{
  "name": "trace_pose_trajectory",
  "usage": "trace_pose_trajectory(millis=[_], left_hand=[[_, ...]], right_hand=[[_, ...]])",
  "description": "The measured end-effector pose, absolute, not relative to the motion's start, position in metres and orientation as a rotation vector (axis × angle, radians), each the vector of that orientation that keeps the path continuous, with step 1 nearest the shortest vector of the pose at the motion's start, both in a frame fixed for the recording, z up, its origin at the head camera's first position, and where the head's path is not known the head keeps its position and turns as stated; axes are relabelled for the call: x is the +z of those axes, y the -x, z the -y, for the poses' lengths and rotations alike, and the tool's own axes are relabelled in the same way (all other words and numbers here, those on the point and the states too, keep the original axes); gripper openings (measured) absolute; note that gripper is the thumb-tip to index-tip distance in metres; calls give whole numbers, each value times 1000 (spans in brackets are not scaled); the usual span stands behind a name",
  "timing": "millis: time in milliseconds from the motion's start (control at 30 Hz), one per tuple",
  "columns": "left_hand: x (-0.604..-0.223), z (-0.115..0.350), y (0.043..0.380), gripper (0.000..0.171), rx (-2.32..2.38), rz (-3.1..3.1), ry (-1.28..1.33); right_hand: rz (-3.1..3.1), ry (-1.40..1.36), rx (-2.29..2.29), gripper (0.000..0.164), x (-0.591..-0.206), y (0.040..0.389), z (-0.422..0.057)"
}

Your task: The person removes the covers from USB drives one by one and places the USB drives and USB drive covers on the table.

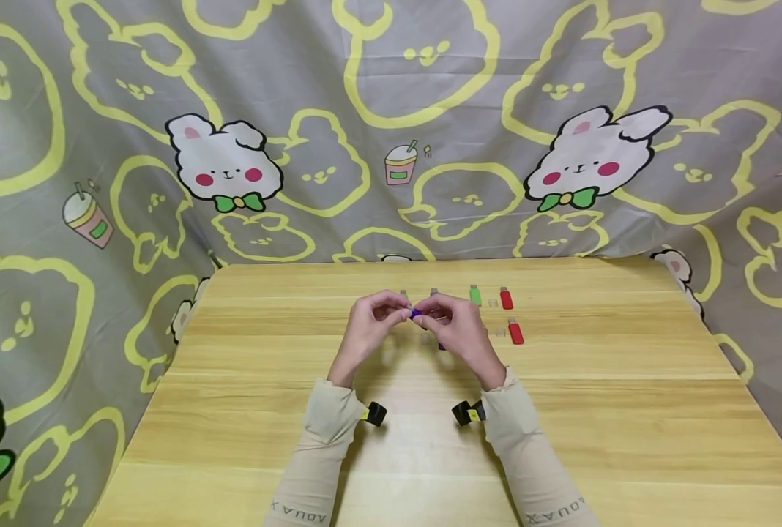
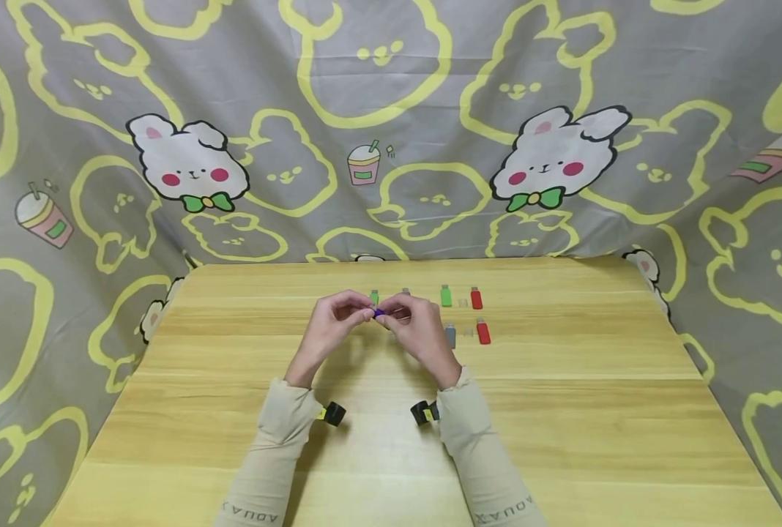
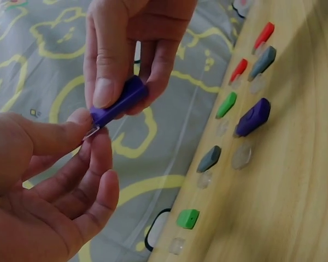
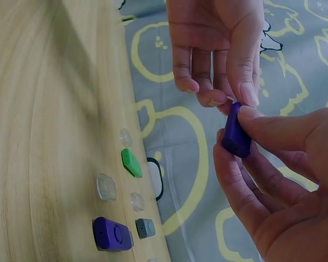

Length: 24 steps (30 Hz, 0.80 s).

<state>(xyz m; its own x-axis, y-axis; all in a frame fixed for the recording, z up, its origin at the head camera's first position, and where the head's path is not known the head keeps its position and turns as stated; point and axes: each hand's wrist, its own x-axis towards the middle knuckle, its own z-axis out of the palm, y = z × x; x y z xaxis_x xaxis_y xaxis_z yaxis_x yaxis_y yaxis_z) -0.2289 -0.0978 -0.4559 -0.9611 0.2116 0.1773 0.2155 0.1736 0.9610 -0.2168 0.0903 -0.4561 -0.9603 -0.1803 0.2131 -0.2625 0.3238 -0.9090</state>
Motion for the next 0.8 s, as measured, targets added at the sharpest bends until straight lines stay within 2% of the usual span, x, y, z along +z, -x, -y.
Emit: trace_pose_trajectory(millis=[800], left_hand=[[-454, 99, 228, 9, -2002, 2413, 298]], right_hand=[[2518, -486, 1727, 10, -458, 221, -91]])
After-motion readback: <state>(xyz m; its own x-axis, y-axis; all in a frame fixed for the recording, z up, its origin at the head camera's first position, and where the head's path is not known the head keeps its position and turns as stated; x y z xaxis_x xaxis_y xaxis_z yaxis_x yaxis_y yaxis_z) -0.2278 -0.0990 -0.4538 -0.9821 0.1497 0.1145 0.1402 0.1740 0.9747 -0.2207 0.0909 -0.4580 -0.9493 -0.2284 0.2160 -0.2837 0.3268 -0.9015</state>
